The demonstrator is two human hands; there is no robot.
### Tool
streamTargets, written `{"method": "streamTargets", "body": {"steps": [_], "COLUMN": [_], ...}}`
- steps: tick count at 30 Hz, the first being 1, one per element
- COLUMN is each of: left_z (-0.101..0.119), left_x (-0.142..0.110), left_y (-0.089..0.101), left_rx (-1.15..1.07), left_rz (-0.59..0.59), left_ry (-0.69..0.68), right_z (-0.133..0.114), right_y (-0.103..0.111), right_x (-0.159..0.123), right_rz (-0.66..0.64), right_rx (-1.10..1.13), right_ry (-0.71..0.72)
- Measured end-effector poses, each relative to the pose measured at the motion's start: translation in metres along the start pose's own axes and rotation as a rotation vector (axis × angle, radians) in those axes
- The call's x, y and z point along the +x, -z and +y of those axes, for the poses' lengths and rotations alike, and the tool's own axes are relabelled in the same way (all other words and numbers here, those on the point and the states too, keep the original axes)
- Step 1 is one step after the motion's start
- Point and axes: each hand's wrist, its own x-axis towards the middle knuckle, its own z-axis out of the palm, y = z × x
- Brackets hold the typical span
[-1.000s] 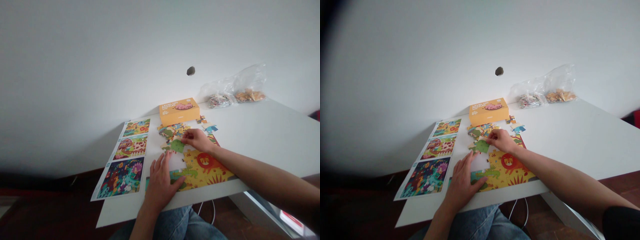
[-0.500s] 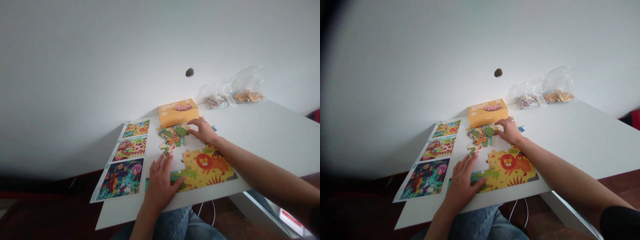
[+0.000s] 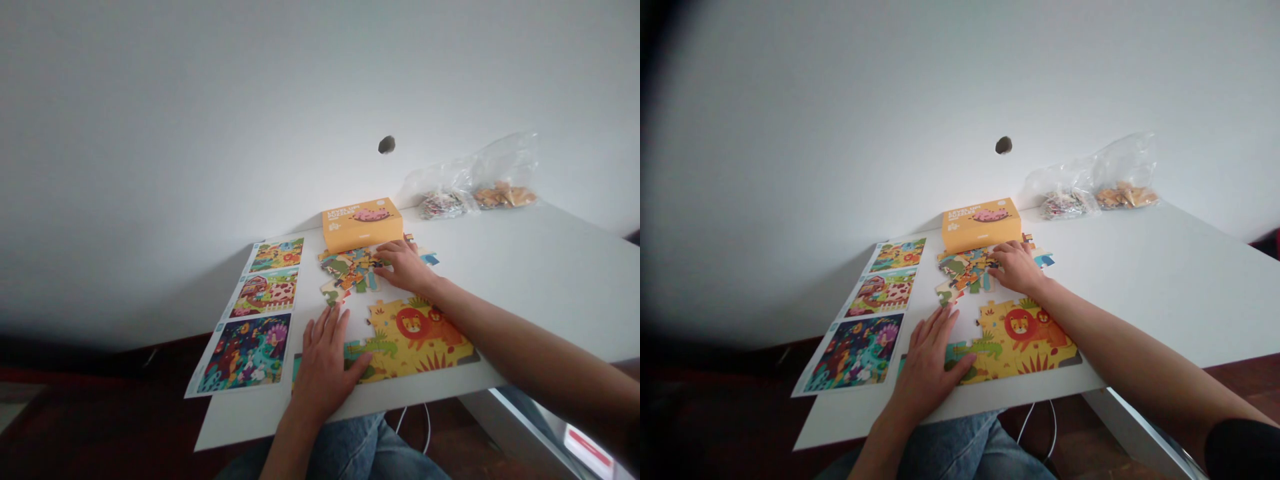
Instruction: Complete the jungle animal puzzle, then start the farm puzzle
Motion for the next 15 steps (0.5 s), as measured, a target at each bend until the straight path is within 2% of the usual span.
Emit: {"method": "streamTargets", "body": {"steps": [4,15], "left_z": [-0.0004,-0.0001], "left_x": [-0.0004,-0.0002], "left_y": [-0.0005,0.0000], "left_rx": [-0.004,-0.011], "left_rz": [0.015,0.006], "left_ry": [-0.004,-0.006], "right_z": [-0.0066,-0.0009], "right_y": [-0.0032,0.0067], "right_x": [-0.0020,-0.0037], "right_rz": [-0.060,-0.062], "right_rx": [0.010,-0.037], "right_ry": [0.132,-0.007]}}
